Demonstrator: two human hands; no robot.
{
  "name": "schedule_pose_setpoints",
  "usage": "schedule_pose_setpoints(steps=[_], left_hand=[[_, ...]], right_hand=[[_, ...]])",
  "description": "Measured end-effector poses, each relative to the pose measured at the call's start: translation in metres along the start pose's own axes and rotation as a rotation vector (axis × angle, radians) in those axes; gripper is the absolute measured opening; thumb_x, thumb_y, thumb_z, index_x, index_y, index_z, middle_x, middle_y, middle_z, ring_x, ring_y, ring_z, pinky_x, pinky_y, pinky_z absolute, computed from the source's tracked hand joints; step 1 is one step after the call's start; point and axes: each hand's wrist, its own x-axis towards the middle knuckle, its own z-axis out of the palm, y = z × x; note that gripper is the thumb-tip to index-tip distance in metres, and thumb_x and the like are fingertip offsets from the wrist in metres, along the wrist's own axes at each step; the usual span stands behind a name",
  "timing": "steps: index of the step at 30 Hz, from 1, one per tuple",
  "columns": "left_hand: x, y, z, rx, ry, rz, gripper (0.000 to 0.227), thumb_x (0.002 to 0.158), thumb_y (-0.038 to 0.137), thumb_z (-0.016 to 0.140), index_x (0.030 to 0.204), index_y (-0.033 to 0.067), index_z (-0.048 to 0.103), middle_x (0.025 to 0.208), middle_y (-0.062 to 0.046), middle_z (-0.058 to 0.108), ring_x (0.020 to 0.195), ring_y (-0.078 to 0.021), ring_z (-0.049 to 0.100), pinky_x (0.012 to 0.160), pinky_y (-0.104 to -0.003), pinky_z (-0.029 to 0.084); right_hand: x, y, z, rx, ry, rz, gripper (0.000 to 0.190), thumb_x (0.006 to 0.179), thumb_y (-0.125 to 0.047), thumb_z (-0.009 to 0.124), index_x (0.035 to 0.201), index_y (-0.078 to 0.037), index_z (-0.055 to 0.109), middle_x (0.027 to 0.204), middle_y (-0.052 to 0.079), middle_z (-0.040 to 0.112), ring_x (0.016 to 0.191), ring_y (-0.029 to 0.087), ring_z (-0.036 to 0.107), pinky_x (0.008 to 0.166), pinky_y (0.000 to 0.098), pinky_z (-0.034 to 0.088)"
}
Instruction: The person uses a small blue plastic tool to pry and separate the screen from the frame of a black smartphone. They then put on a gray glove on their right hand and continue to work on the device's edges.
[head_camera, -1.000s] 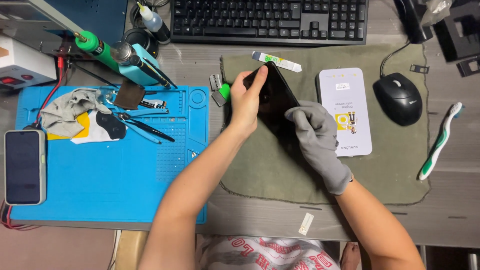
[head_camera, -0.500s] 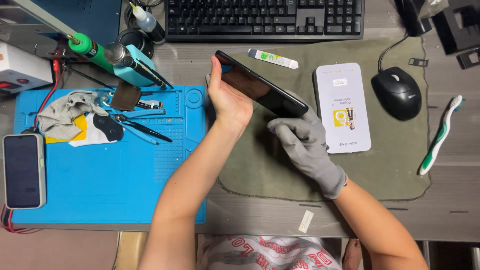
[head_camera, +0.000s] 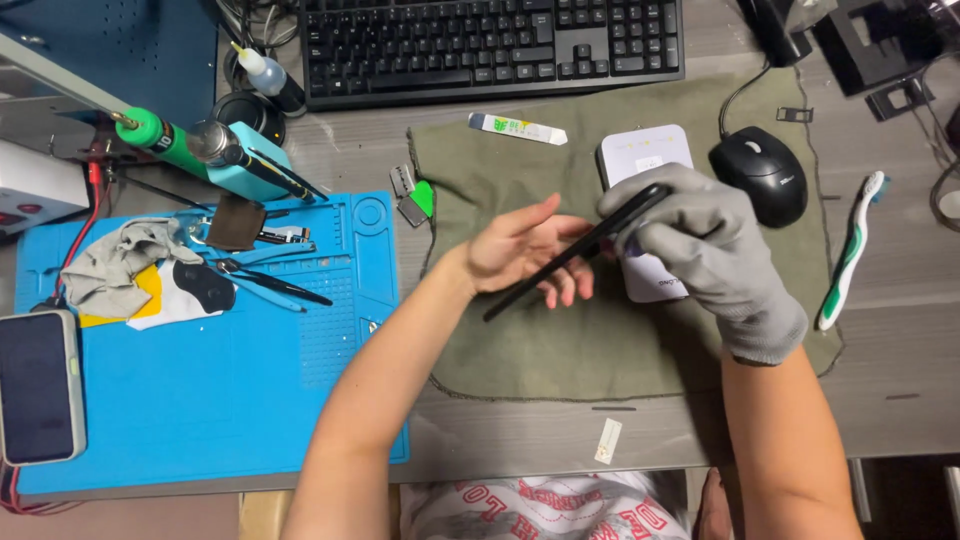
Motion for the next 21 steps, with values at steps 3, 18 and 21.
schedule_pose_setpoints(steps=[3,18,21], left_hand=[[0.025,-0.026,0.012,0.027,0.189,0.12,0.09,0.098,0.076,0.036,0.139,-0.0027,0.051,0.105,-0.03,0.07,0.06,-0.0353,0.072,0.038,-0.024,0.056],[0.024,-0.003,0.022,0.249,0.655,0.675,0.064,0.097,0.075,0.033,0.074,0.0166,0.048,0.054,0.002,0.044,0.04,-0.0065,0.05,0.04,-0.014,0.036],[0.022,0.001,0.023,0.285,0.721,0.839,0.062,0.102,0.069,0.03,0.079,0.0144,0.049,0.058,0.001,0.045,0.046,-0.008,0.051,0.044,-0.016,0.034]], right_hand=[[0.0,-0.002,0.015,0.121,-0.174,0.004,0.008,0.08,0.005,0.071,0.073,0.003,0.073,0.104,0.024,0.07,0.084,0.027,0.073,0.065,0.0418,0.063],[-0.003,-0.029,0.073,0.051,0.342,0.349,0.025,0.099,-0.015,0.058,0.082,-0.002,0.07,0.098,0.018,0.071,0.096,0.021,0.07,0.092,0.0345,0.055],[-0.013,-0.026,0.076,0.083,0.202,0.419,0.025,0.1,-0.014,0.058,0.084,-0.001,0.071,0.086,0.018,0.072,0.082,0.014,0.067,0.081,0.0319,0.057]])
